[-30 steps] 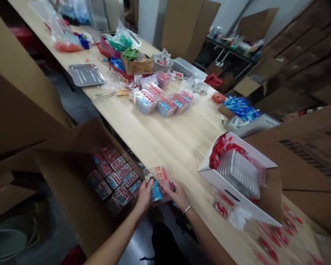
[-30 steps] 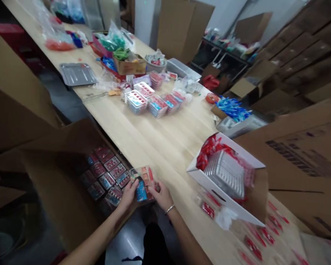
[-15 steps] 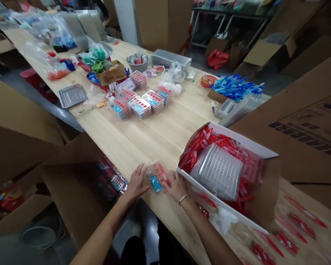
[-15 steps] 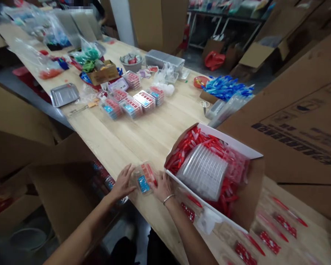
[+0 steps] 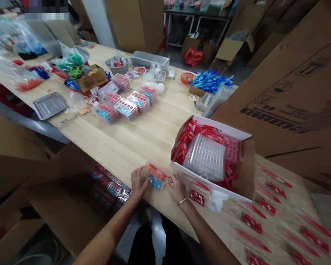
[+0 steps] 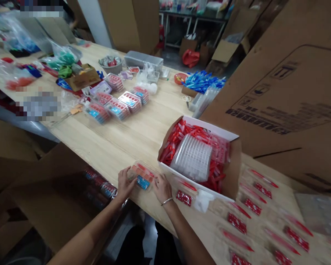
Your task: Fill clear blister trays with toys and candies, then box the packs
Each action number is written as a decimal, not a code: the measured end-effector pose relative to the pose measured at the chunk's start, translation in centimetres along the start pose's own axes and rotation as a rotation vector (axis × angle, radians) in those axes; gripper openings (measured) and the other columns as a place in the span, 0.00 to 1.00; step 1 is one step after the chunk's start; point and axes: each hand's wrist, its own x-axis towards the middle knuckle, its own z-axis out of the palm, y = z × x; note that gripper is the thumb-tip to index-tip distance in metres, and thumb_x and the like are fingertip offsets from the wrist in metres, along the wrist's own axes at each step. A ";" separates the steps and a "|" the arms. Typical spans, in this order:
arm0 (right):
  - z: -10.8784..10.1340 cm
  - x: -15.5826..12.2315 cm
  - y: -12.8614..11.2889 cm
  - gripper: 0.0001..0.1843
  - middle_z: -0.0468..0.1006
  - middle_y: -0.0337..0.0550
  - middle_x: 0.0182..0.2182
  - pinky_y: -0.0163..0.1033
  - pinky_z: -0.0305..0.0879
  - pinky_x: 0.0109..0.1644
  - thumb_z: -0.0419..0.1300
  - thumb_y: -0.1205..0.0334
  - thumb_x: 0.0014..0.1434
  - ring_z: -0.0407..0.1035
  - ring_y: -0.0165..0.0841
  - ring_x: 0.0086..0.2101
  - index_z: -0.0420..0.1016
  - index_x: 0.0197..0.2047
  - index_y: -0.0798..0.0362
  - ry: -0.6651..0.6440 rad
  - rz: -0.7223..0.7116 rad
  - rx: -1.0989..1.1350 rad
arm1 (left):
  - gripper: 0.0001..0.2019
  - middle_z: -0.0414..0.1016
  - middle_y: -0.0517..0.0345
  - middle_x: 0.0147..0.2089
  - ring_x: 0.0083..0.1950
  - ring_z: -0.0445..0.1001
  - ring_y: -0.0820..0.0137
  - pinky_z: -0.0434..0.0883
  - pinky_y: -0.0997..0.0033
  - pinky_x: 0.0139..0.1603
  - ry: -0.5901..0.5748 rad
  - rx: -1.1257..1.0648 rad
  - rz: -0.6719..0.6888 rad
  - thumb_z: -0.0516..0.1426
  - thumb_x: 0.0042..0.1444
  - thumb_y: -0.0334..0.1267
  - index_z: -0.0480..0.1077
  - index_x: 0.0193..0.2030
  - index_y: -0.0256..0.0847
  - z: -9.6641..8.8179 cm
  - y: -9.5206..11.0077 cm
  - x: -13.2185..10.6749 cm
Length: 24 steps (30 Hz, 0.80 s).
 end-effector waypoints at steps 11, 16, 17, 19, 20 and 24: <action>0.7 -2.7 1.4 0.14 0.75 0.46 0.35 0.43 0.70 0.42 0.48 0.67 0.55 0.71 0.36 0.36 0.71 0.41 0.53 0.049 0.080 0.292 | 0.25 0.66 0.66 0.25 0.26 0.66 0.78 0.62 0.77 0.29 0.013 -0.934 -0.556 0.67 0.34 0.44 0.70 0.42 0.38 -1.5 -0.7 4.3; 2.1 -0.5 -1.3 0.15 0.73 0.48 0.39 0.40 0.70 0.40 0.50 0.70 0.56 0.71 0.34 0.35 0.75 0.42 0.53 -0.009 -0.027 0.263 | 0.23 0.68 0.64 0.25 0.25 0.67 0.78 0.62 0.78 0.27 0.142 -0.988 -0.617 0.66 0.37 0.44 0.69 0.41 0.38 -2.5 -2.7 5.7; 2.6 0.1 -1.9 0.15 0.73 0.48 0.39 0.40 0.70 0.41 0.50 0.71 0.55 0.71 0.33 0.35 0.75 0.41 0.53 -0.029 -0.056 0.238 | 0.22 0.67 0.64 0.25 0.25 0.67 0.79 0.63 0.78 0.28 0.187 -0.977 -0.622 0.65 0.39 0.43 0.68 0.41 0.39 -2.6 -3.2 6.1; 3.6 1.1 -2.9 0.16 0.73 0.45 0.37 0.40 0.69 0.42 0.53 0.72 0.53 0.70 0.33 0.35 0.75 0.43 0.53 -0.069 -0.059 0.188 | 0.19 0.67 0.65 0.26 0.26 0.67 0.79 0.65 0.78 0.31 0.285 -0.930 -0.624 0.63 0.44 0.43 0.66 0.42 0.40 -3.0 -4.0 7.0; 4.1 1.4 -3.2 0.16 0.74 0.44 0.36 0.39 0.69 0.42 0.55 0.73 0.52 0.70 0.33 0.34 0.75 0.43 0.53 -0.088 -0.033 0.165 | 0.18 0.66 0.65 0.27 0.27 0.67 0.78 0.66 0.77 0.33 0.331 -0.894 -0.621 0.62 0.45 0.42 0.65 0.43 0.40 -3.2 -4.3 7.4; 5.0 1.4 -3.3 0.12 0.75 0.43 0.35 0.38 0.67 0.42 0.57 0.73 0.51 0.70 0.33 0.35 0.76 0.37 0.52 -0.159 0.012 0.084 | 0.21 0.68 0.59 0.38 0.40 0.70 0.70 0.67 0.67 0.47 0.475 -0.702 -0.580 0.61 0.44 0.33 0.65 0.47 0.40 -4.1 -4.5 7.2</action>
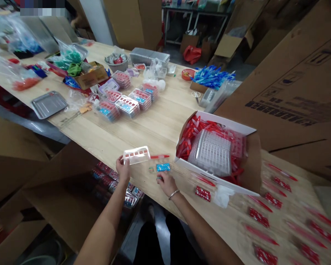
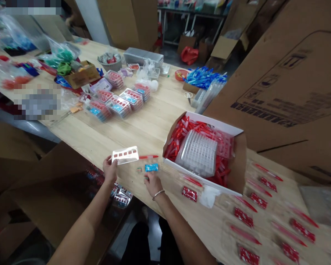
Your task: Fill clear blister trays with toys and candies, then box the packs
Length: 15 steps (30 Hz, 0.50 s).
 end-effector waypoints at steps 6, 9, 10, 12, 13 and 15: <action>-0.4 0.2 0.5 0.15 0.76 0.45 0.39 0.35 0.65 0.43 0.55 0.76 0.54 0.71 0.32 0.37 0.76 0.41 0.52 -0.143 -0.016 -0.100 | 0.07 0.70 0.51 0.41 0.47 0.68 0.61 0.65 0.57 0.53 -0.460 0.676 0.604 0.55 0.53 0.34 0.72 0.38 0.41 -0.7 -1.5 -5.3; -0.3 0.8 0.3 0.11 0.77 0.44 0.35 0.35 0.64 0.40 0.57 0.74 0.54 0.71 0.33 0.35 0.75 0.39 0.53 -0.172 0.035 -0.170 | 0.13 0.70 0.52 0.43 0.46 0.69 0.64 0.69 0.60 0.49 -0.703 0.717 0.661 0.50 0.56 0.32 0.73 0.44 0.44 -0.4 -3.3 -7.4; -0.2 0.9 0.2 0.09 0.77 0.44 0.35 0.35 0.63 0.39 0.58 0.73 0.54 0.71 0.34 0.35 0.74 0.38 0.53 -0.175 0.045 -0.187 | 0.15 0.70 0.51 0.45 0.47 0.69 0.64 0.70 0.60 0.50 -0.713 0.710 0.660 0.49 0.57 0.31 0.72 0.47 0.44 -0.3 -3.7 -7.7; 0.0 1.0 -0.1 0.08 0.76 0.45 0.37 0.35 0.62 0.37 0.58 0.72 0.54 0.70 0.34 0.36 0.73 0.37 0.53 -0.182 0.058 -0.224 | 0.17 0.68 0.51 0.48 0.49 0.69 0.65 0.70 0.61 0.52 -0.706 0.693 0.655 0.48 0.58 0.30 0.70 0.51 0.45 -0.3 -4.4 -7.9; 0.0 1.0 -0.3 0.07 0.76 0.45 0.38 0.35 0.61 0.36 0.59 0.71 0.54 0.70 0.34 0.36 0.73 0.37 0.53 -0.185 0.064 -0.242 | 0.18 0.68 0.51 0.48 0.50 0.69 0.65 0.70 0.61 0.52 -0.705 0.685 0.656 0.48 0.58 0.30 0.70 0.52 0.45 -0.3 -4.7 -7.8; -0.1 0.9 -0.7 0.06 0.74 0.46 0.39 0.35 0.59 0.34 0.59 0.70 0.55 0.69 0.33 0.34 0.72 0.37 0.53 -0.188 0.083 -0.273 | 0.17 0.68 0.51 0.47 0.49 0.69 0.66 0.70 0.62 0.52 -0.702 0.663 0.668 0.48 0.58 0.30 0.71 0.51 0.45 -0.5 -5.0 -7.5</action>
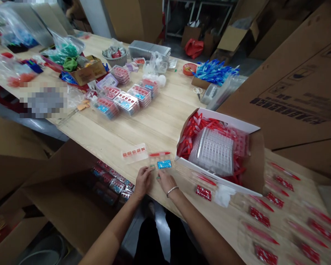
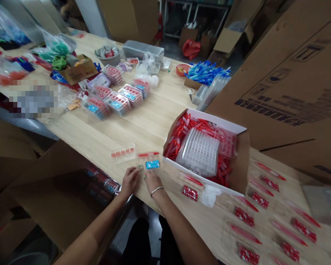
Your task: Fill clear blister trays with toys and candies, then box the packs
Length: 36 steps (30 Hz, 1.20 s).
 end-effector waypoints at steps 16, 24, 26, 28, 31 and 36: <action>-2.1 2.9 -1.2 0.03 0.75 0.40 0.30 0.31 0.60 0.34 0.57 0.70 0.55 0.66 0.28 0.29 0.71 0.33 0.56 0.035 -0.145 0.124 | 0.15 0.69 0.50 0.47 0.49 0.70 0.67 0.72 0.64 0.51 0.133 0.142 0.183 0.50 0.59 0.30 0.67 0.53 0.42 0.8 -1.1 -0.5; -1.8 5.6 -2.4 0.10 0.77 0.50 0.31 0.36 0.60 0.37 0.54 0.77 0.53 0.70 0.35 0.33 0.75 0.34 0.59 0.088 0.016 0.086 | 0.27 0.63 0.41 0.57 0.57 0.65 0.60 0.68 0.57 0.56 0.081 0.339 0.222 0.51 0.57 0.33 0.53 0.63 0.37 0.9 -0.8 -0.5; -1.8 5.4 -2.8 0.09 0.77 0.51 0.32 0.36 0.60 0.37 0.54 0.76 0.54 0.70 0.35 0.34 0.75 0.33 0.59 0.114 0.034 0.081 | 0.26 0.62 0.39 0.58 0.56 0.66 0.58 0.68 0.57 0.54 0.032 0.404 0.210 0.51 0.57 0.34 0.55 0.63 0.37 0.9 -0.7 -0.5; -2.1 4.7 -3.0 0.08 0.76 0.50 0.34 0.36 0.61 0.39 0.56 0.75 0.54 0.70 0.34 0.36 0.75 0.33 0.58 0.136 0.012 0.091 | 0.24 0.62 0.38 0.58 0.54 0.67 0.57 0.67 0.57 0.52 -0.011 0.466 0.183 0.51 0.57 0.34 0.59 0.62 0.37 0.9 -0.5 -0.3; -2.7 1.7 -1.8 0.07 0.75 0.47 0.38 0.33 0.62 0.42 0.57 0.72 0.56 0.69 0.31 0.37 0.75 0.36 0.56 0.179 -0.021 0.120 | 0.23 0.63 0.38 0.59 0.54 0.68 0.56 0.66 0.58 0.51 -0.037 0.545 0.127 0.51 0.57 0.36 0.62 0.60 0.37 0.7 -0.3 0.2; -3.0 -10.6 5.8 0.08 0.72 0.42 0.31 0.33 0.63 0.39 0.53 0.71 0.57 0.68 0.29 0.32 0.73 0.32 0.55 0.403 -0.046 0.224 | 0.19 0.67 0.39 0.55 0.54 0.68 0.54 0.65 0.54 0.52 -0.104 0.604 0.074 0.51 0.59 0.40 0.68 0.55 0.37 -0.7 0.7 0.9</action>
